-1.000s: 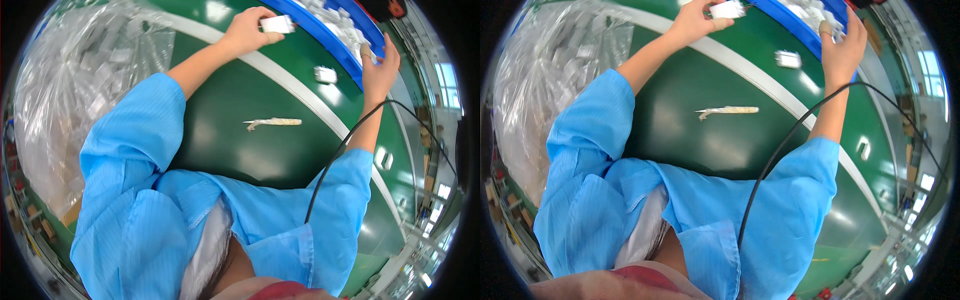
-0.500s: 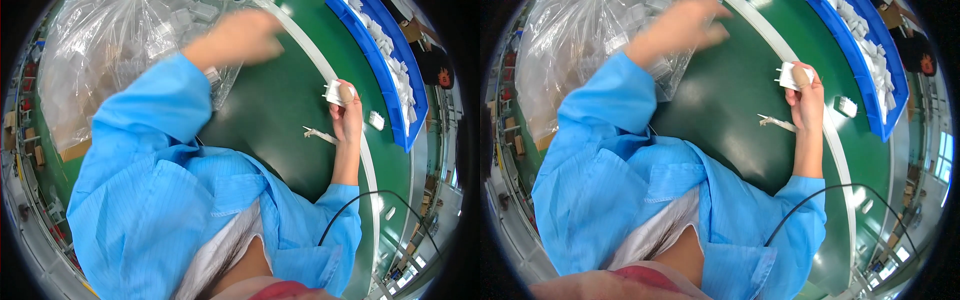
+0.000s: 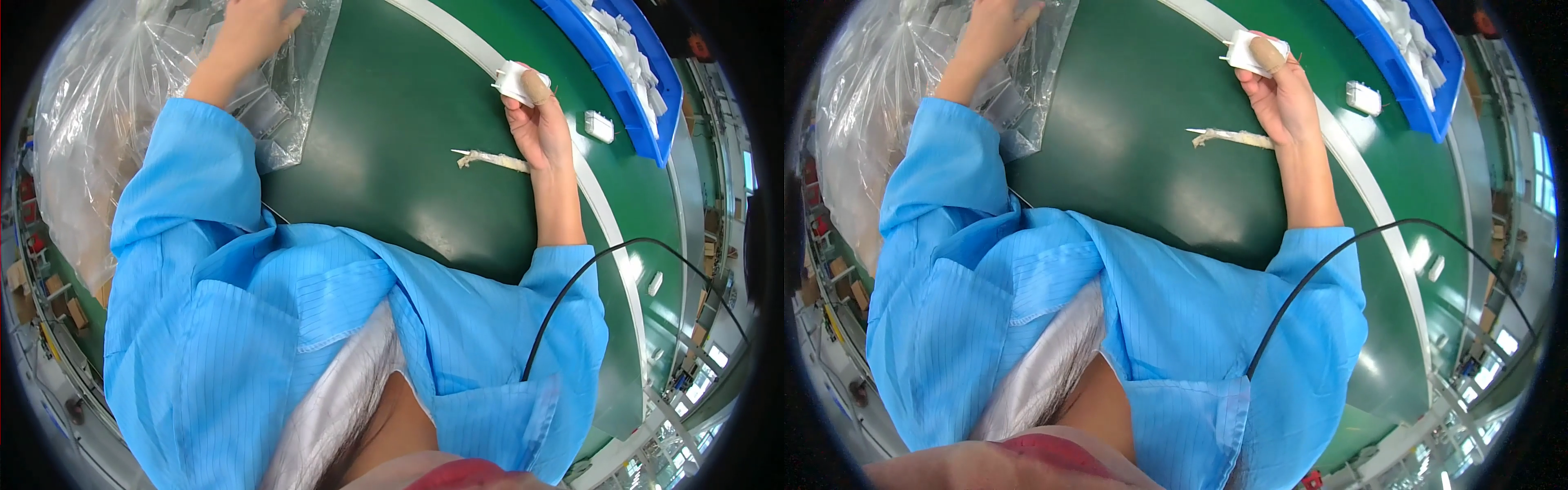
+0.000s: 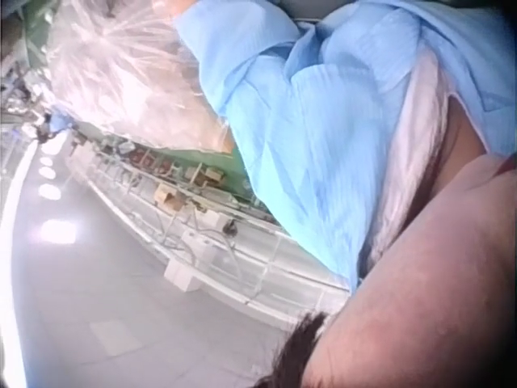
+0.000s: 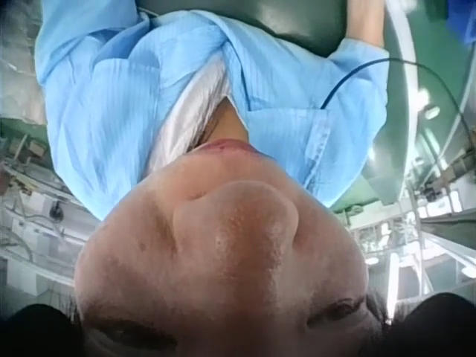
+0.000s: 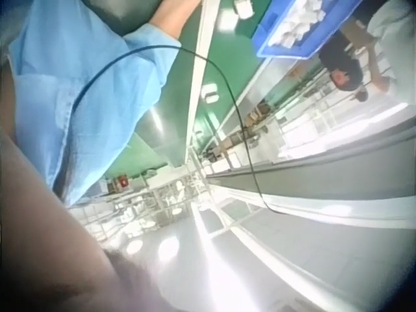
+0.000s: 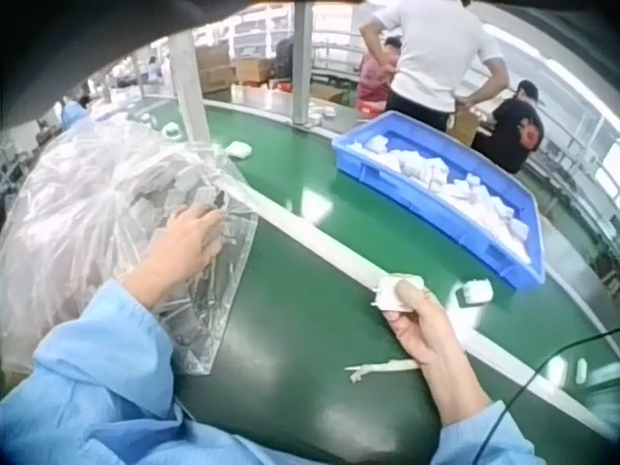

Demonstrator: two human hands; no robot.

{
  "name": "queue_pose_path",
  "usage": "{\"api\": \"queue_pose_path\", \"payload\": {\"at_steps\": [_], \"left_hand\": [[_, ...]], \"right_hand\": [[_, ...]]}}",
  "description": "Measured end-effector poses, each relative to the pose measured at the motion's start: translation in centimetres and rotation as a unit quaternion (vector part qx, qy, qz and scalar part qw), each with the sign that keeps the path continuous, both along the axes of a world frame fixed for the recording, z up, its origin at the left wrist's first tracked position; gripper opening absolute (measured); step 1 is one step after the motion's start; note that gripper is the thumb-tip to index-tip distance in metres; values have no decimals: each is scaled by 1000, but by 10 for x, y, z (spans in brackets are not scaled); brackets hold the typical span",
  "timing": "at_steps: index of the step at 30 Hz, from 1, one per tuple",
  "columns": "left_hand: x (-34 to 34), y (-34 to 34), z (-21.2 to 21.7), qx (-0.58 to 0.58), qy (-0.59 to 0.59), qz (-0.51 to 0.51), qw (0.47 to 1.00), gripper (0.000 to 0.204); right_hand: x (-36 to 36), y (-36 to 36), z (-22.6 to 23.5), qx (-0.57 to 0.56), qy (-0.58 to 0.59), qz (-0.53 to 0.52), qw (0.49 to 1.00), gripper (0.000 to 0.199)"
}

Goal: The person assembles electronic devices by taking parts from containers, inserting the components into plastic casings, and pressing them together by hand.

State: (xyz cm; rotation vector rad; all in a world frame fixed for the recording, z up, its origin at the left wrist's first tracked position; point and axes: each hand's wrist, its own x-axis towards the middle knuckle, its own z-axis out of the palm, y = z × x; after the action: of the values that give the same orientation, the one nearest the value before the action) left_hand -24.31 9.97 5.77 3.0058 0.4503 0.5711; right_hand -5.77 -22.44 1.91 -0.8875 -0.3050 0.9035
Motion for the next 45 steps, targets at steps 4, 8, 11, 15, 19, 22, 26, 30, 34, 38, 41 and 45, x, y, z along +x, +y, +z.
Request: {"api": "queue_pose_path", "payload": {"at_steps": [4,8,11,15,19,22,26,30,34,38,41,45], "left_hand": [[15,-43,2,-140,-106,-145,974,50],[38,-113,41,-338,86,-169,922,67],[59,-136,-2,-386,-85,-295,870,31],[65,-147,-17,-380,-65,-323,864,35],[65,-141,-24,-384,-55,-331,860,37],[64,-138,-23,-349,14,-357,867,36],[65,-136,-19,-391,108,-323,855,37],[62,-136,-4,-463,181,-286,819,45],[61,-141,-24,-436,-22,-339,833,43],[66,-145,-24,-504,-4,-272,820,39],[58,-135,-25,-518,25,-306,799,36],[62,-131,-23,-506,40,-335,794,33]], "right_hand": [[-5,-6,7,-19,-66,-3,998,27],[-9,-14,32,-72,-215,34,973,32],[-15,-17,53,-212,-336,-9,918,25],[-28,-13,61,-255,-511,-20,821,24],[-26,-13,57,-281,-512,19,811,25],[-23,-11,55,-295,-434,54,850,23],[-22,-9,43,-242,-274,56,929,22],[-24,-5,34,-215,-257,37,941,24],[-15,-8,28,-237,-381,-30,893,22],[-7,-15,17,-164,-325,-43,930,24],[-23,-3,20,-126,-266,-36,955,24],[-20,-8,20,-238,-416,-44,877,22]]}}
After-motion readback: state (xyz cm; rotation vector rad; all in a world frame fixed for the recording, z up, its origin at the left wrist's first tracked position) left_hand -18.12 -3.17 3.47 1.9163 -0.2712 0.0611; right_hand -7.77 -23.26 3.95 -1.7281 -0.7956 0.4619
